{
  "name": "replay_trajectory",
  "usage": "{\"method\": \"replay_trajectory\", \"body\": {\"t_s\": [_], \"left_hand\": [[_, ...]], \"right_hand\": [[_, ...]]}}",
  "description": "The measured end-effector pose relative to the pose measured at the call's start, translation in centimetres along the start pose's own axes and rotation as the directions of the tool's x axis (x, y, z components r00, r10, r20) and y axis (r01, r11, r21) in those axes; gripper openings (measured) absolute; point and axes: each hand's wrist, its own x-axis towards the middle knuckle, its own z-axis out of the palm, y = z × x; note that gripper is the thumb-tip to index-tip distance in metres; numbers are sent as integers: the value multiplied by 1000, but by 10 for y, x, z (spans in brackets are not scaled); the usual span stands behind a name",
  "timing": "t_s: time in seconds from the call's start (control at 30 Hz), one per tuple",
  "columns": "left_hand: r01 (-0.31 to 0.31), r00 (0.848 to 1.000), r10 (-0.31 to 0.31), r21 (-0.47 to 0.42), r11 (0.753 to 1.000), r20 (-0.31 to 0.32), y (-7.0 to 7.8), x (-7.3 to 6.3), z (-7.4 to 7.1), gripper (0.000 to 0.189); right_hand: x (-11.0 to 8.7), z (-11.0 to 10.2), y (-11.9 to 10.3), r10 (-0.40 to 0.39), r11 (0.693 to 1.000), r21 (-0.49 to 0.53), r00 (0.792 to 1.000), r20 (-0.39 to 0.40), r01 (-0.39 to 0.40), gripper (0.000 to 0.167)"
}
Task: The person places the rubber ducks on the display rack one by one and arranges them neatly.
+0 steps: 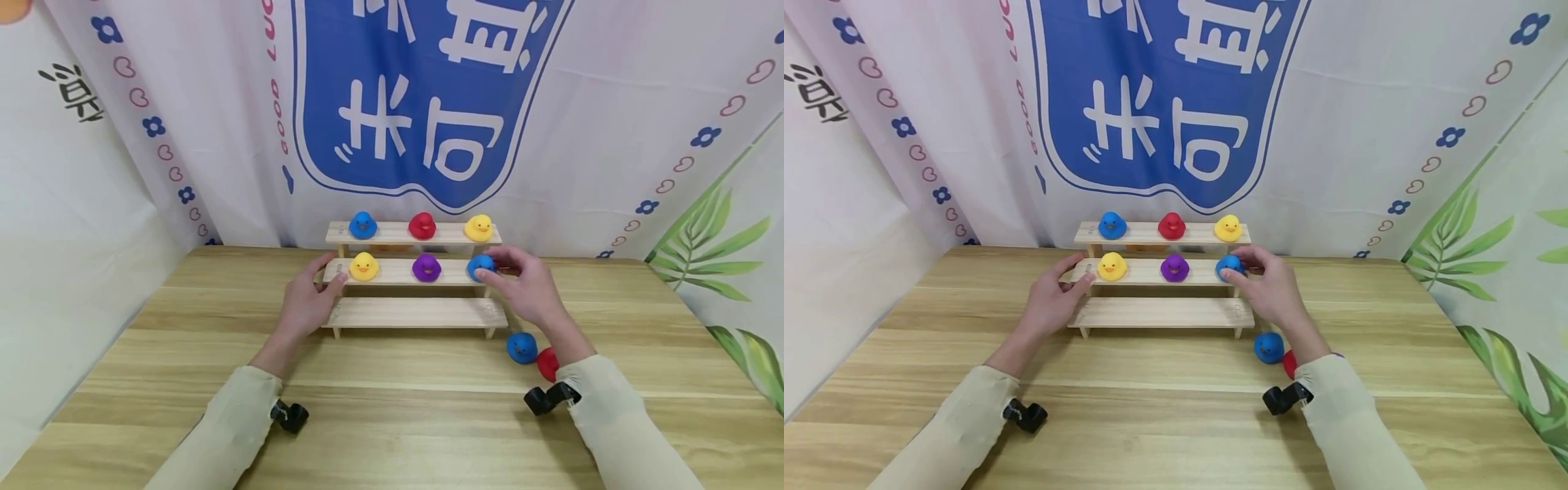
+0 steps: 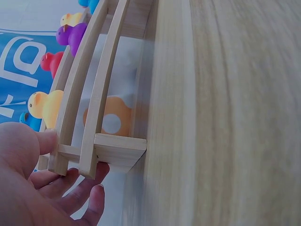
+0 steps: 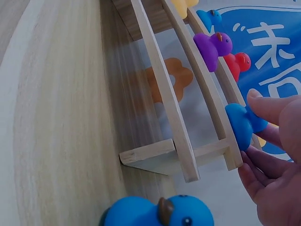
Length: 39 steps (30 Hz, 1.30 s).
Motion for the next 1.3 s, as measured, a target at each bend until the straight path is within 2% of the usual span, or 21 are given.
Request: {"method": "replay_trajectory", "body": {"t_s": [0.3,0.77,1.03,1.3], "left_hand": [[-20,1000,20,20,1000,-1,1,0,3,61],[-2,1000,2,8,1000,-8,1,0,1,62],[-3,1000,3,5,1000,-5,0,0,1,62],[-7,1000,7,10,1000,-10,1,-1,1,61]], "right_hand": [[-11,-16,5,-14,1000,-13,1000,1,14,65],[-34,-42,16,-30,999,-39,999,-21,30,59],[-47,-51,25,-40,998,-57,999,29,42,52],[-57,-56,35,-27,993,-111,992,127,41,48]]}}
